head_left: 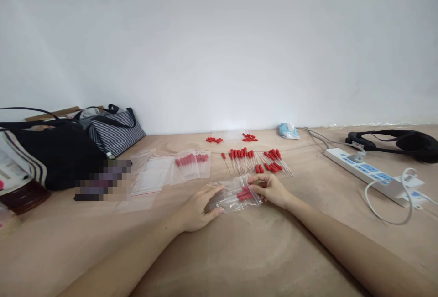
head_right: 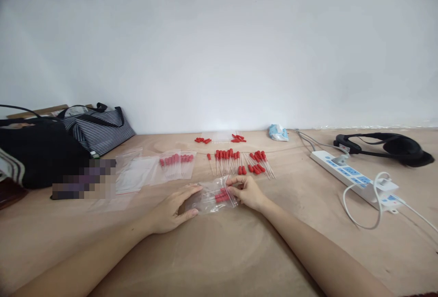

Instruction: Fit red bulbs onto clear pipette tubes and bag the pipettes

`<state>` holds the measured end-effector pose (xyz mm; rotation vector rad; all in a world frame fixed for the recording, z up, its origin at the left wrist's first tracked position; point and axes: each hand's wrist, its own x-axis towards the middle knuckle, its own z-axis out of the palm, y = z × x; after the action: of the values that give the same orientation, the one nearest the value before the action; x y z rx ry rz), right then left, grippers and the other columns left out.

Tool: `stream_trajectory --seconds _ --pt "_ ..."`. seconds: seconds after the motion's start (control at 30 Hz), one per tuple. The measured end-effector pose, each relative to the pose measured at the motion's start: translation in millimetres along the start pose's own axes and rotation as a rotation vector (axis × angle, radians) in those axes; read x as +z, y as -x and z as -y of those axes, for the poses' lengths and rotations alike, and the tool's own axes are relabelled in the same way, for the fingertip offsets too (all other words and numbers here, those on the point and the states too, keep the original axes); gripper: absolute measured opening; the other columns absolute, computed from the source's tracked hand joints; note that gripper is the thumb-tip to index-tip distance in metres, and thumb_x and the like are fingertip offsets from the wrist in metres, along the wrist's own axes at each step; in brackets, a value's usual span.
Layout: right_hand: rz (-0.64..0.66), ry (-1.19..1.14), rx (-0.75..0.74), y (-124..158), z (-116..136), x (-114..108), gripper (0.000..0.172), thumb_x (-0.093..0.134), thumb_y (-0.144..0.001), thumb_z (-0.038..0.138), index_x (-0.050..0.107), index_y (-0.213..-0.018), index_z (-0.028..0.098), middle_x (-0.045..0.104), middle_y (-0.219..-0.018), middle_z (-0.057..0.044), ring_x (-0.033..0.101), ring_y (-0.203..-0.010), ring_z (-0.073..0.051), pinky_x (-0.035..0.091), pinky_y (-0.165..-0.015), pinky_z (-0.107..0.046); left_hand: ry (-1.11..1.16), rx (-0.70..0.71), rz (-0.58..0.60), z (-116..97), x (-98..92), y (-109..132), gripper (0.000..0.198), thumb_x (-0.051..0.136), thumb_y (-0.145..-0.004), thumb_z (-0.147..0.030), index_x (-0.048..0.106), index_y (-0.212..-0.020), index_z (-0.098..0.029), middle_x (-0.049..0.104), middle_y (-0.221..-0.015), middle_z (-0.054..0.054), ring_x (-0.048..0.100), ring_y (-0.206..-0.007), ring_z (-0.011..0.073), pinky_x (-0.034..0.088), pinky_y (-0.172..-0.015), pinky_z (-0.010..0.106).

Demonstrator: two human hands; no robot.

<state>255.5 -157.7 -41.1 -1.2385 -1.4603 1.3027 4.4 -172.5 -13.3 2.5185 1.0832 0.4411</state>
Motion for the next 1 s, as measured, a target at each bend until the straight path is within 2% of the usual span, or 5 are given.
stream_trajectory --seconds 0.17,0.47,0.63,0.83,1.0 --pt "0.154 0.038 -0.014 1.6 1.0 -18.0 0.037 0.067 -0.060 0.040 0.061 -0.087 0.015 0.051 -0.050 0.005 0.045 -0.042 -0.006 0.033 -0.036 -0.016 -0.002 0.013 0.002 1.9 0.3 0.6 0.048 0.048 -0.081 -0.038 0.039 -0.125 -0.021 0.044 -0.129 0.007 0.035 -0.121 0.0233 0.030 -0.100 0.041" --pt "-0.071 0.061 -0.089 -9.9 -5.6 2.6 0.032 0.064 -0.060 0.046 0.061 -0.063 0.014 0.057 -0.055 0.000 0.045 -0.045 -0.008 0.037 -0.043 -0.021 -0.023 0.006 -0.005 0.7 1.0 -0.5 0.048 0.049 -0.080 -0.038 0.041 -0.124 -0.021 0.044 -0.128 0.007 0.036 -0.120 0.0235 0.031 -0.099 0.042" --pt "0.044 0.210 -0.133 -10.0 -1.9 -11.3 0.027 0.056 -0.068 0.042 0.060 -0.063 0.015 0.058 -0.058 0.000 0.048 -0.052 -0.010 0.038 -0.051 -0.023 -0.008 0.026 -0.002 0.8 0.2 -1.9 0.044 0.049 -0.080 -0.036 0.045 -0.121 -0.020 0.045 -0.128 0.007 0.037 -0.120 0.0229 0.030 -0.101 0.042" --pt "-0.401 0.724 -0.102 -25.8 6.8 -43.3 0.019 0.054 -0.069 0.035 0.058 -0.067 0.017 0.062 -0.069 -0.004 0.054 -0.063 -0.015 0.037 -0.056 -0.025 -0.018 0.038 0.024 1.7 -0.1 -1.7 0.044 0.049 -0.081 -0.037 0.047 -0.121 -0.019 0.042 -0.131 0.008 0.034 -0.123 0.0228 0.028 -0.102 0.043" --pt "-0.420 1.045 0.010 -29.9 11.5 -38.3 0.024 0.052 -0.072 0.039 0.058 -0.063 0.018 0.063 -0.070 -0.007 0.056 -0.068 -0.020 0.032 -0.052 -0.027 -0.037 0.036 0.042 2.8 0.1 -1.6 0.044 0.047 -0.082 -0.037 0.046 -0.122 -0.018 0.040 -0.132 0.008 0.032 -0.124 0.0214 0.026 -0.103 0.042"
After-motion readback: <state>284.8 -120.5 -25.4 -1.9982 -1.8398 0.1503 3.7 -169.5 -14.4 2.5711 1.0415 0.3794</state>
